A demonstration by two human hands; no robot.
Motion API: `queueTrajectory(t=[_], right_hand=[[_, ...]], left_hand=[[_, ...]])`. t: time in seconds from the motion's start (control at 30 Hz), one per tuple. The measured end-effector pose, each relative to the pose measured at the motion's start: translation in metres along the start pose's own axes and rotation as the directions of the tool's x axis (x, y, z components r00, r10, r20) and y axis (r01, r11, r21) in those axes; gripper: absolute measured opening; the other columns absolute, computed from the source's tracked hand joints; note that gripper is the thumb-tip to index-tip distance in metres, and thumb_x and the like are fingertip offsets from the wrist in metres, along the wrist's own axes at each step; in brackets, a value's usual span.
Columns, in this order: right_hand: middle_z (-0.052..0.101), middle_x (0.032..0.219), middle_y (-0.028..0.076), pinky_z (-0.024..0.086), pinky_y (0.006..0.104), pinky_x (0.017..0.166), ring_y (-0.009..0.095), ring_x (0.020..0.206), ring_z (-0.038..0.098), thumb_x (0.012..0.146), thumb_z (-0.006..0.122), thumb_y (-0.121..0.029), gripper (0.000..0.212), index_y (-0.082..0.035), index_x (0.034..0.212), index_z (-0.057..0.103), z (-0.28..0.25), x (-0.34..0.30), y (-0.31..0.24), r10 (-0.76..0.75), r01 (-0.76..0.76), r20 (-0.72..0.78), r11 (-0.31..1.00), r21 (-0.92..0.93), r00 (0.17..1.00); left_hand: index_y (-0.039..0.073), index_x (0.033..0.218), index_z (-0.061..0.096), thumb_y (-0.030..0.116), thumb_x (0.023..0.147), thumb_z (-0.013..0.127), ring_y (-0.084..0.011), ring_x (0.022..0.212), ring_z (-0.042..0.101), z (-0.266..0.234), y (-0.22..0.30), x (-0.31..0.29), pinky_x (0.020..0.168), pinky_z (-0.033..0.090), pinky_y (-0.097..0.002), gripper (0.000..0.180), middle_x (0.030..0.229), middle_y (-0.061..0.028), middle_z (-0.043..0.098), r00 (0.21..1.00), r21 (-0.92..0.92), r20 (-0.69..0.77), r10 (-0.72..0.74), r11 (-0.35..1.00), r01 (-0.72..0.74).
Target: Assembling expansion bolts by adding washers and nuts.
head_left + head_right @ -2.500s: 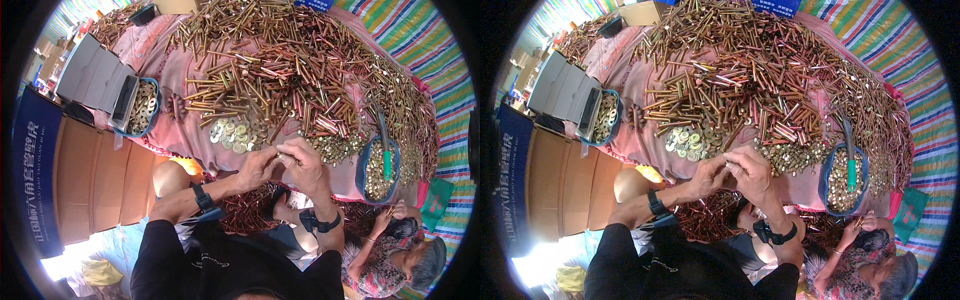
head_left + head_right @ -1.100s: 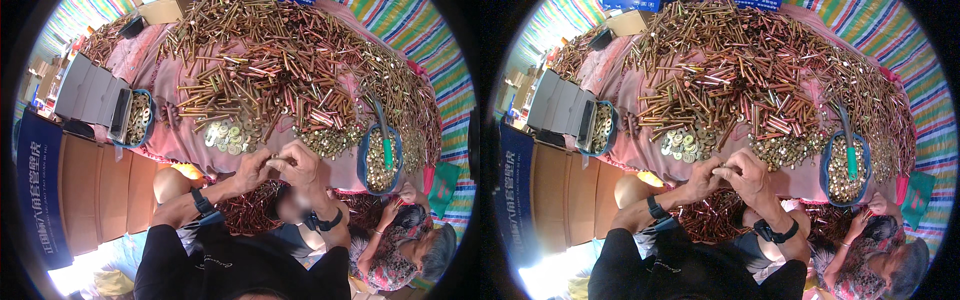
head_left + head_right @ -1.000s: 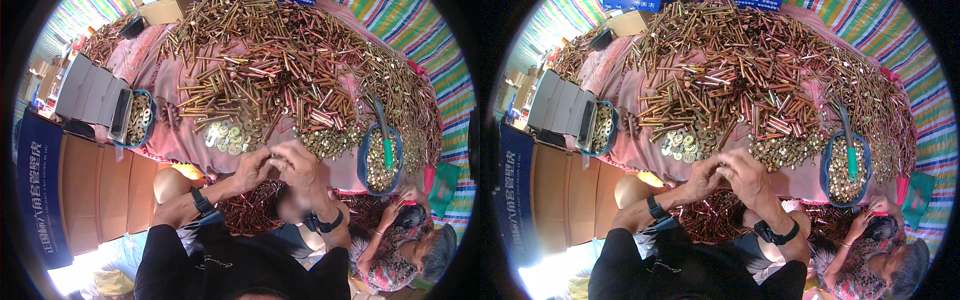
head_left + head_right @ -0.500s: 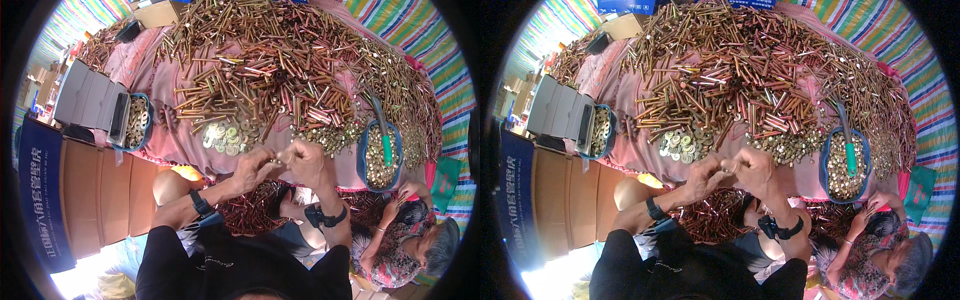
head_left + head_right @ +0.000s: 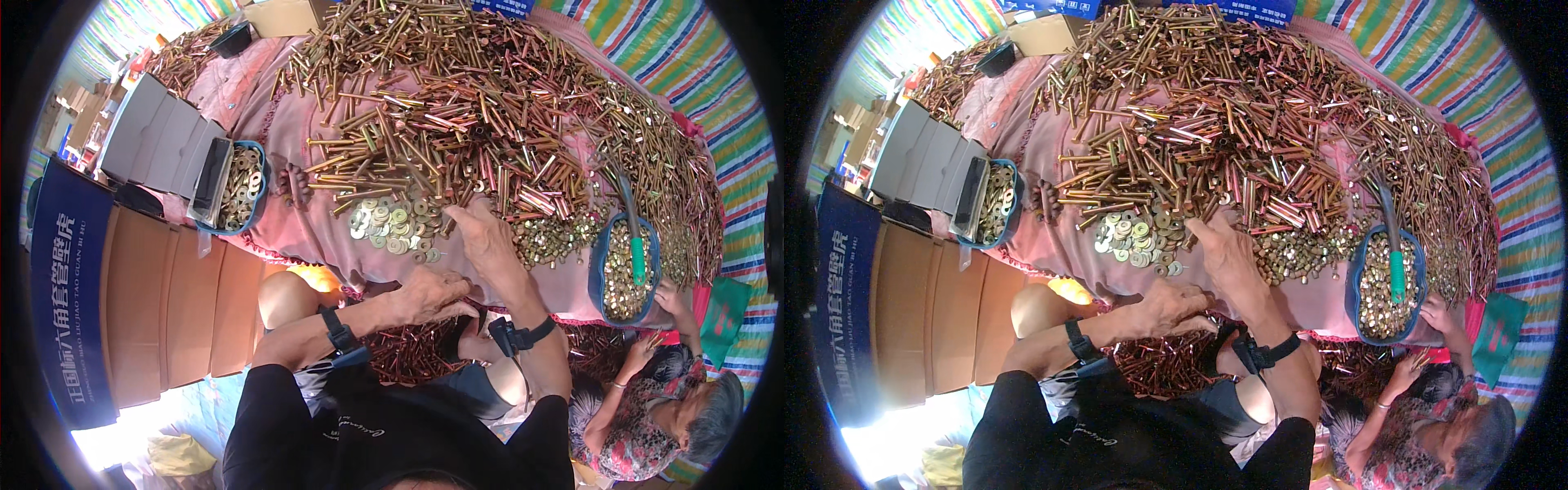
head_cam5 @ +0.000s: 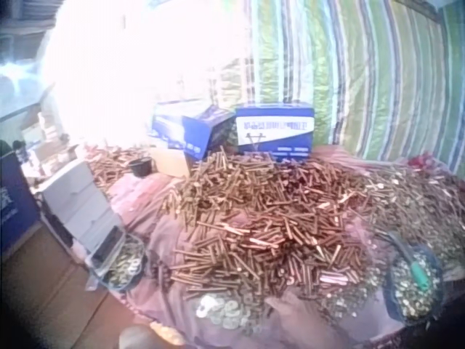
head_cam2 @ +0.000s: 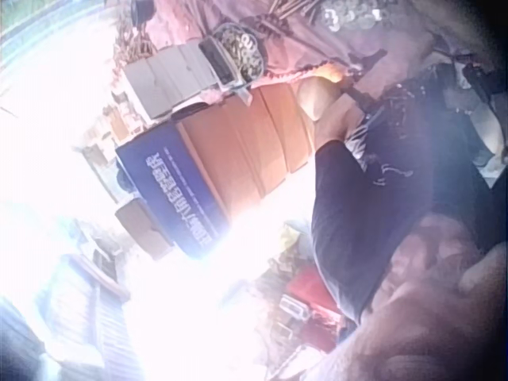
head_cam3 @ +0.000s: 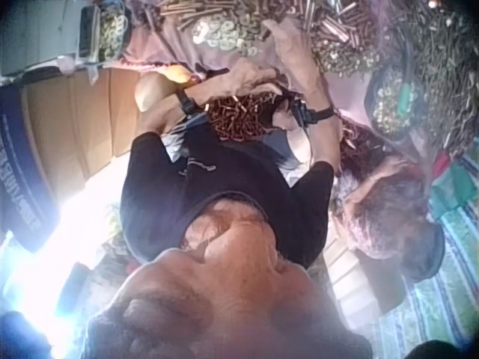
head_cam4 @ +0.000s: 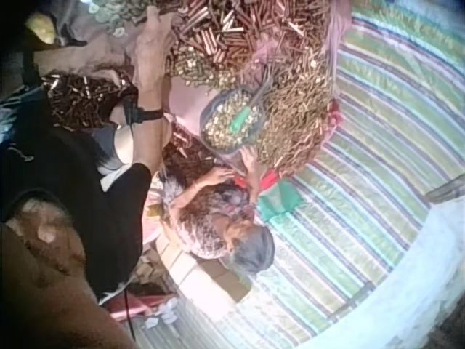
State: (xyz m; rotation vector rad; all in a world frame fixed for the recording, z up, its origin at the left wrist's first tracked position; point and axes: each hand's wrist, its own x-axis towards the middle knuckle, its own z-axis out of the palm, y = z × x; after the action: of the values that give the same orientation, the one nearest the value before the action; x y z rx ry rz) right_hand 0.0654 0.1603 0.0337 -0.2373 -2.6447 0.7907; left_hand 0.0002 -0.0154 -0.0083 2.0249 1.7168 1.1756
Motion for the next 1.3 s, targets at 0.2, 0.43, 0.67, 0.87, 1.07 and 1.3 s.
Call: queueTrajectory(t=[0.2,0.43,0.67,0.87,1.07,1.3], right_hand=[[0.062,0.1,0.018,0.055,0.0436,0.064,0.034,0.078,0.068,0.086,0.061,0.006,0.03,-0.007,0.112,0.07,0.004,0.008,0.009,-0.026,0.028,0.016,0.995,-0.101,1.0],[0.07,0.099,0.008,0.057,0.027,0.064,0.014,0.081,0.071,0.099,0.069,-0.013,0.018,0.0,0.111,0.065,-0.021,0.011,0.014,0.392,-0.165,-0.301,0.804,0.572,0.87],[0.071,0.101,0.011,0.056,0.0243,0.062,0.014,0.081,0.072,0.1,0.069,-0.013,0.018,0.001,0.109,0.062,-0.03,-0.014,-0.013,0.378,-0.283,0.004,0.685,0.671,0.926],[0.074,0.096,0.011,0.058,0.0289,0.07,0.015,0.083,0.071,0.096,0.074,-0.015,0.026,0.001,0.115,0.068,-0.018,-0.026,-0.022,0.229,-0.229,0.075,0.783,0.579,0.97],[0.073,0.09,0.012,0.056,0.0339,0.069,0.019,0.077,0.069,0.091,0.076,-0.012,0.014,-0.002,0.1,0.072,-0.015,-0.026,-0.007,0.264,-0.256,0.023,0.901,0.351,0.964],[0.065,0.092,0.018,0.052,0.0456,0.072,0.038,0.085,0.066,0.09,0.073,-0.02,0.024,-0.001,0.104,0.071,0.006,-0.031,-0.038,0.132,-0.14,0.123,0.989,0.057,0.984]], left_hand=[[0.009,0.108,0.069,0.026,0.093,0.075,-0.0298,0.079,0.069,-0.003,0.004,-0.002,0.063,0.054,-0.0425,0.024,0.091,-0.009,0.068,0.998,-0.041,-0.009,-0.069,0.997,0.069],[0.005,0.107,0.071,0.008,0.096,0.068,-0.0331,0.084,0.068,0.002,-0.003,0.002,0.072,0.056,-0.0402,0.012,0.093,-0.0132,0.068,0.924,-0.312,-0.252,-0.289,0.927,0.206],[-0.001,0.117,0.068,0.006,0.1,0.066,-0.0188,0.09,0.07,-0.012,0.015,0.007,0.077,0.056,-0.0314,0.018,0.1,-0.0111,0.071,0.755,-0.528,-0.389,-0.528,0.799,0.287],[-0.003,0.12,0.066,0.011,0.103,0.063,-0.0127,0.088,0.066,-0.021,0.003,0.0,0.075,0.054,-0.028,0.022,0.094,-0.0096,0.071,0.815,-0.433,-0.172,-0.553,0.786,0.442],[-0.002,0.122,0.059,0.012,0.107,0.058,-0.0089,0.067,0.06,-0.047,-0.008,0.006,0.059,0.05,-0.0238,0.02,0.097,-0.0075,0.071,0.592,-0.64,-0.479,-0.649,0.719,0.271],[0.004,0.116,0.051,0.018,0.108,0.057,-0.0056,0.064,0.057,-0.064,-0.013,-0.001,0.05,0.046,-0.0195,0.017,0.106,-0.0091,0.072,0.588,-0.66,-0.508,-0.629,0.723,0.204]])
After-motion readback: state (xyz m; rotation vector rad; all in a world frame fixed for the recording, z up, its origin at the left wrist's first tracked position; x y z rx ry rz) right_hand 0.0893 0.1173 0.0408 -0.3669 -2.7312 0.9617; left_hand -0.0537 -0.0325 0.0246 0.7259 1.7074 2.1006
